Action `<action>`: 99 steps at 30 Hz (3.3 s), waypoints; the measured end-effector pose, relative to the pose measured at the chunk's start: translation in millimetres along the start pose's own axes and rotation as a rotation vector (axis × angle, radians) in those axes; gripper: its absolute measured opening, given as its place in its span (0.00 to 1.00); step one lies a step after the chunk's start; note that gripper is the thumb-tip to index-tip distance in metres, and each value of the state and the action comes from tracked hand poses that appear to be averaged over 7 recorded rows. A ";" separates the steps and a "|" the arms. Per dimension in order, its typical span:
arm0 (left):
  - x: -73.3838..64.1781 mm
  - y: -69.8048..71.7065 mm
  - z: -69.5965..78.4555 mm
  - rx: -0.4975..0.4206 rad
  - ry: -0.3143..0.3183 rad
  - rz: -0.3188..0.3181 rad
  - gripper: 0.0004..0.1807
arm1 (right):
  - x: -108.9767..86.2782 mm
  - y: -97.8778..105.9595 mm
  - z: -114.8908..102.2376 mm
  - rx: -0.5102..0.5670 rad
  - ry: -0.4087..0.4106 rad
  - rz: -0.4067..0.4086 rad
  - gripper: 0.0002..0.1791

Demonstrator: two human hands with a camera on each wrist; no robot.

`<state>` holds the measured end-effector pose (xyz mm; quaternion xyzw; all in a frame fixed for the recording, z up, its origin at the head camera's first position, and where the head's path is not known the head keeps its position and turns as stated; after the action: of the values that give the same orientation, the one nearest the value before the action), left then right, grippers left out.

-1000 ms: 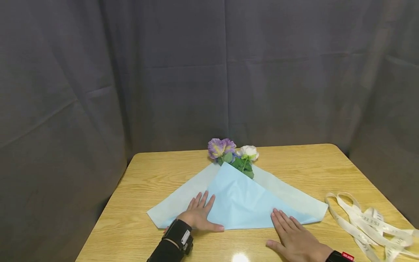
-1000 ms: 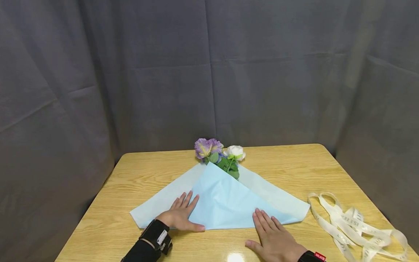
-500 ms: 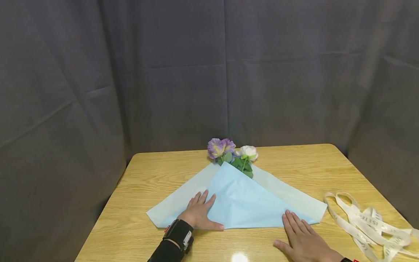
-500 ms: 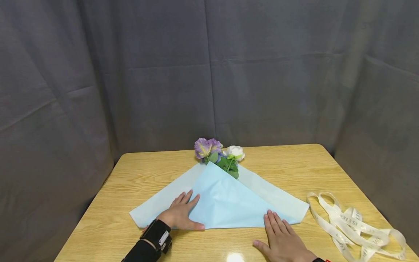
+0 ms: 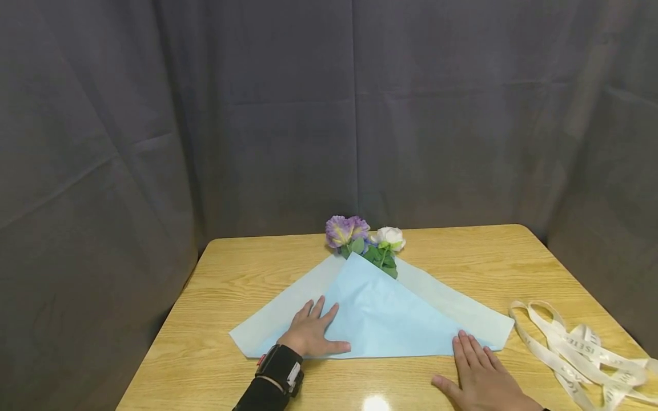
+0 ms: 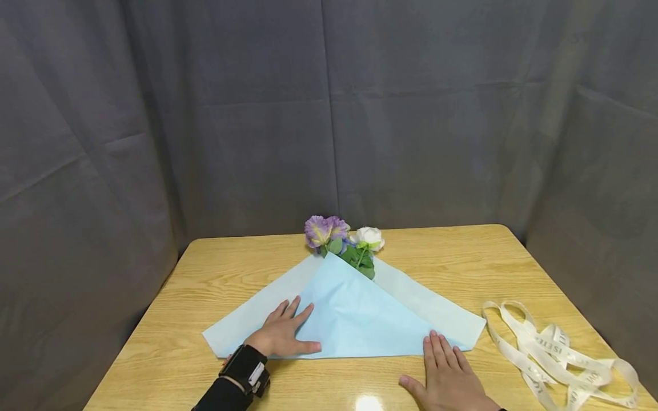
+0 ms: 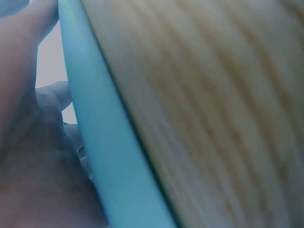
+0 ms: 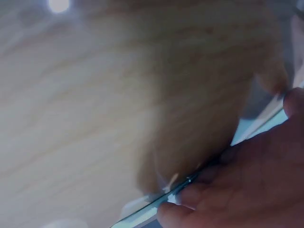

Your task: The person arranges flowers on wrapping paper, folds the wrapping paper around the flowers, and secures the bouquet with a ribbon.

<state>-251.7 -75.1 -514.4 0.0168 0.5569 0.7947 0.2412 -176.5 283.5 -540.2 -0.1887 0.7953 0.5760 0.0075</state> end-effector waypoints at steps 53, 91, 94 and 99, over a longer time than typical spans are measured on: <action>1.6 1.0 14.2 0.041 0.056 0.030 0.57 | 47.8 -16.5 -67.1 0.023 0.295 -0.139 0.54; -19.3 -52.7 81.7 0.065 -0.050 -0.193 0.49 | 49.2 -22.8 -70.6 -0.173 0.286 -0.080 0.52; -23.7 -50.3 79.0 0.066 -0.042 -0.166 0.51 | 49.9 -22.1 -70.7 -0.169 0.265 -0.078 0.55; -30.7 -47.7 70.4 0.112 0.011 -0.123 0.52 | 50.7 -21.8 -69.7 -0.133 0.222 -0.080 0.61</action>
<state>-186.4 -13.1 -522.9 -0.0085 0.6018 0.7460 0.2851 -202.5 198.9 -548.3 -0.2830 0.7431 0.6024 -0.0701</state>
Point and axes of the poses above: each hand's wrist, its own x-axis towards the middle knuckle, its own y-axis out of the back of the hand, z = x × y, the point moved 1 cm from there along x, towards the middle knuckle, and after that the axes turned 4 degrees about -z, right-handed, at the moved point
